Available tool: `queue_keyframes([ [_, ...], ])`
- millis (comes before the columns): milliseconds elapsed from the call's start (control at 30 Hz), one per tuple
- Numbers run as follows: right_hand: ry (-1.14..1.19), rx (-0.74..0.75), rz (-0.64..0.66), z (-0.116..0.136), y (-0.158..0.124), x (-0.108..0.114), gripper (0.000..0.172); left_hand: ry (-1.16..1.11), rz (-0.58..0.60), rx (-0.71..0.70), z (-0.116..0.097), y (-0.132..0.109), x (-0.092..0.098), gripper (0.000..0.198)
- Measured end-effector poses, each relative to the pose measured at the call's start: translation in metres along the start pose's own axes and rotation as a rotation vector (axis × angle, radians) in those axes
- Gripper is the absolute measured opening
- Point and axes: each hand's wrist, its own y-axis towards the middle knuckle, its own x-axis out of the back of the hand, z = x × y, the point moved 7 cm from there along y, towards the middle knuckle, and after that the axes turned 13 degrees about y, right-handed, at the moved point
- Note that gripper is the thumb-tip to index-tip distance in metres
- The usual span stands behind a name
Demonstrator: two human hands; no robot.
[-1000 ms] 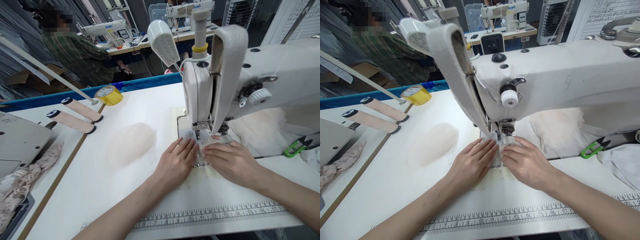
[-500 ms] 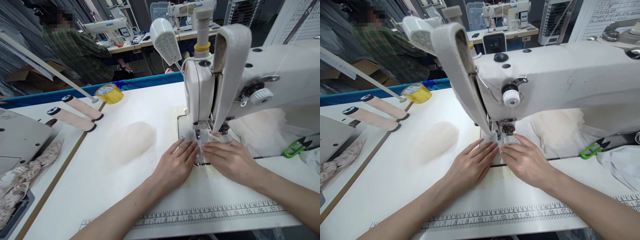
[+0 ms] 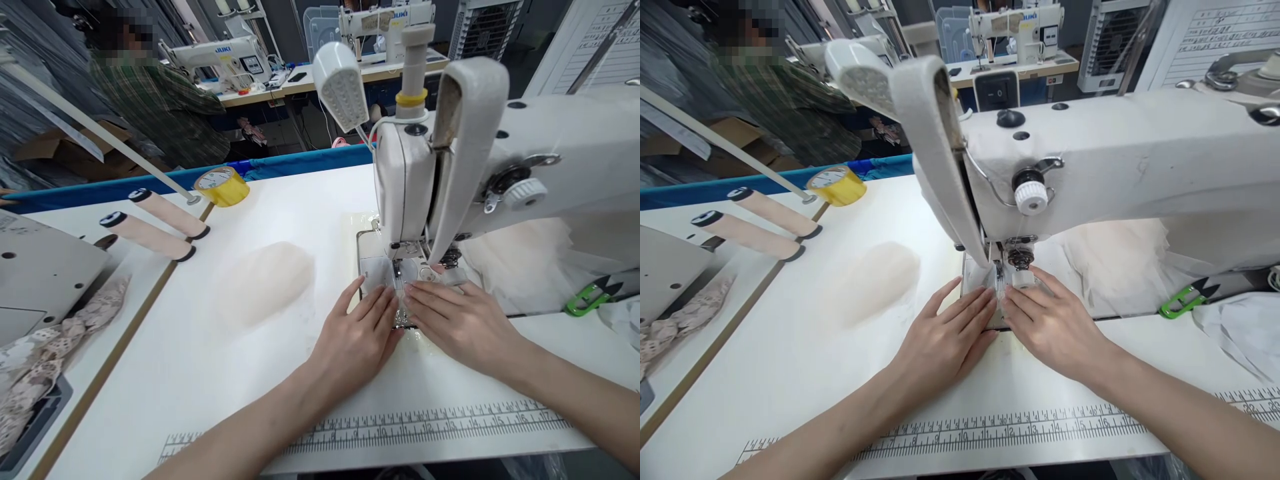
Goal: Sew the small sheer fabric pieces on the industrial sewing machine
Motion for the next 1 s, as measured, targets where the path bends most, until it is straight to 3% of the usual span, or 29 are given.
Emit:
queue_keyframes([
  [567,-0.13,-0.049,0.035,-0.014,0.003,-0.011,0.026,0.032,-0.005,0.043,0.015,0.007,-0.015,0.031],
  [1000,-0.149,-0.026,0.014,-0.016,0.009,-0.007,0.028,0.018,-0.008,0.054,0.019,0.009,-0.014,0.027],
])
